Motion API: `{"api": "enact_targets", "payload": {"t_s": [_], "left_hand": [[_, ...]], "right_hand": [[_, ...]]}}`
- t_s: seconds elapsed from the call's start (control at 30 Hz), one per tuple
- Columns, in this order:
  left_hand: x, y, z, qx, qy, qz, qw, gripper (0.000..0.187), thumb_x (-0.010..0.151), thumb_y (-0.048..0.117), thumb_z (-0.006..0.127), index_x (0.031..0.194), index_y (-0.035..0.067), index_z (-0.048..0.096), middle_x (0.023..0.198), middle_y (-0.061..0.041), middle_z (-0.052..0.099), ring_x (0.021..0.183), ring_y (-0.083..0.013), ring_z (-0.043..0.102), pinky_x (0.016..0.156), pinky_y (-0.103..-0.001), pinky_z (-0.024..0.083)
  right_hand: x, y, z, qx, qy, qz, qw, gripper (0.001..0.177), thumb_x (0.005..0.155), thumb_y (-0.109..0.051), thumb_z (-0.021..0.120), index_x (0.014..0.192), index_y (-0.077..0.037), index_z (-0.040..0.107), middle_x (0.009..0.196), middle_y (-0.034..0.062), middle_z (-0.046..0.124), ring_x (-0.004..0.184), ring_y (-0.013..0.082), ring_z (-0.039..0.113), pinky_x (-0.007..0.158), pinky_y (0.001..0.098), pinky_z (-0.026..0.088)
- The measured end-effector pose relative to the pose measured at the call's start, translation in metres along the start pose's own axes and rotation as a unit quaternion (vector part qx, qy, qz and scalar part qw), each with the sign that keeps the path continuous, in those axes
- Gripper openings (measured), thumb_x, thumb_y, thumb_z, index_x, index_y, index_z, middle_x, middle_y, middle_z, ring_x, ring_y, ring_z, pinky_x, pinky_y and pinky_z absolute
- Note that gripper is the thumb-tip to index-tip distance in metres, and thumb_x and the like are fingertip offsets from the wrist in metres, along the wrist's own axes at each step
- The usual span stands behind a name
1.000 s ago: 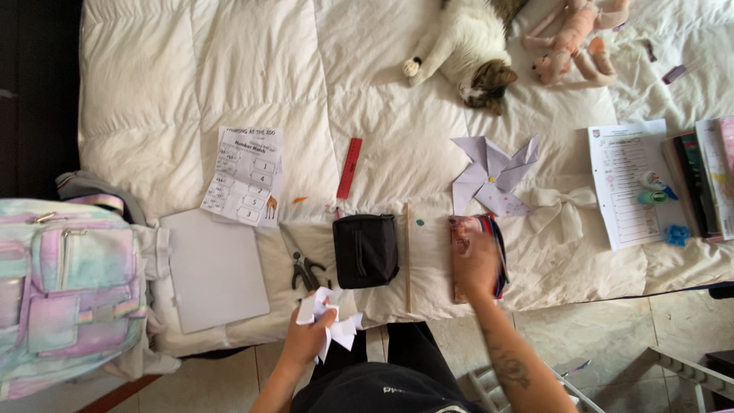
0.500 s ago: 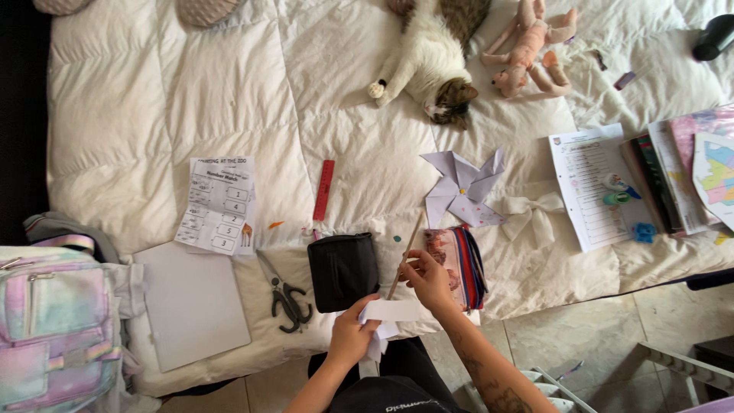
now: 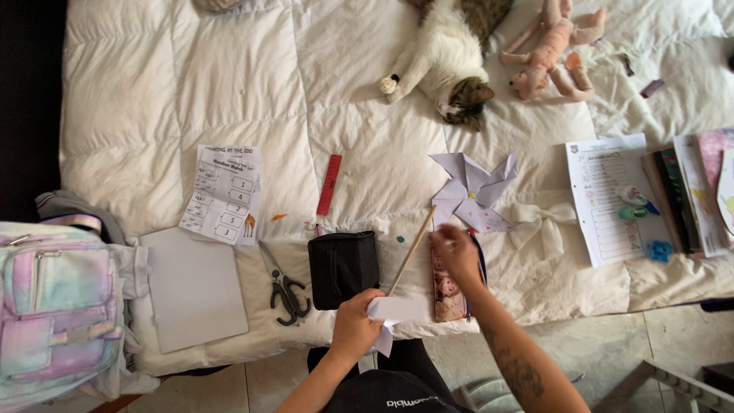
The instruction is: The person assembles a paper pinwheel, places it in a storage bin, and gathers loose pencils from the bed and floor into a pencil case.
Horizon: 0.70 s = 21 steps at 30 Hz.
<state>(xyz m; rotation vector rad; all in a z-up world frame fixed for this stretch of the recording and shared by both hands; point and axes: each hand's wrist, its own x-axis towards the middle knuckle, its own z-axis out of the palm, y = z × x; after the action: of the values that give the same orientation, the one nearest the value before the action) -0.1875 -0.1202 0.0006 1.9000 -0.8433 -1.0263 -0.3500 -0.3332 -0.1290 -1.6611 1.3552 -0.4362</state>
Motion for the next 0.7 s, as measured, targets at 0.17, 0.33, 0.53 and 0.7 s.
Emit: {"api": "enact_targets", "payload": {"t_s": [0.17, 0.33, 0.53, 0.7], "left_hand": [[-0.009, 0.05, -0.033, 0.176, 0.094, 0.14, 0.97, 0.022, 0.081, 0.018, 0.08, 0.099, 0.008, 0.073, 0.081, -0.006, 0.074, 0.066, -0.0201, 0.074, 0.056, -0.031, 0.058], [-0.018, 0.071, -0.056, 0.208, 0.144, 0.133, 0.958, 0.025, 0.081, 0.017, 0.082, 0.102, 0.008, 0.073, 0.077, -0.006, 0.07, 0.063, -0.0225, 0.071, 0.053, -0.033, 0.054], [-0.013, 0.053, -0.07, 0.148, 0.172, 0.128, 0.965, 0.03, 0.077, 0.012, 0.079, 0.105, 0.01, 0.071, 0.085, -0.005, 0.074, 0.075, -0.0221, 0.075, 0.063, -0.032, 0.058], [-0.003, 0.049, -0.073, 0.117, 0.142, 0.056, 0.981, 0.028, 0.078, 0.012, 0.082, 0.104, 0.011, 0.072, 0.085, -0.005, 0.076, 0.074, -0.0205, 0.077, 0.062, -0.031, 0.058]], "right_hand": [[0.09, 0.048, -0.017, -0.242, 0.114, 0.067, 0.961, 0.074, 0.087, -0.036, 0.081, 0.147, -0.009, 0.046, 0.146, 0.0199, 0.049, 0.135, 0.0387, 0.048, 0.115, 0.0469, 0.039], [0.139, 0.077, -0.046, -0.184, 0.17, 0.237, 0.939, 0.125, 0.067, -0.053, 0.098, 0.149, 0.003, 0.022, 0.146, 0.0298, 0.043, 0.137, 0.0466, 0.041, 0.105, 0.0557, 0.033], [0.157, 0.076, -0.036, 0.072, 0.059, 0.322, 0.942, 0.1, 0.065, -0.038, 0.095, 0.144, -0.002, 0.047, 0.131, 0.0203, 0.066, 0.109, 0.0314, 0.069, 0.083, 0.043, 0.059], [0.152, 0.068, -0.034, 0.017, 0.012, 0.28, 0.96, 0.072, 0.067, -0.039, 0.094, 0.118, 0.006, 0.07, 0.108, 0.0202, 0.075, 0.093, 0.0301, 0.075, 0.076, 0.0444, 0.061]]}}
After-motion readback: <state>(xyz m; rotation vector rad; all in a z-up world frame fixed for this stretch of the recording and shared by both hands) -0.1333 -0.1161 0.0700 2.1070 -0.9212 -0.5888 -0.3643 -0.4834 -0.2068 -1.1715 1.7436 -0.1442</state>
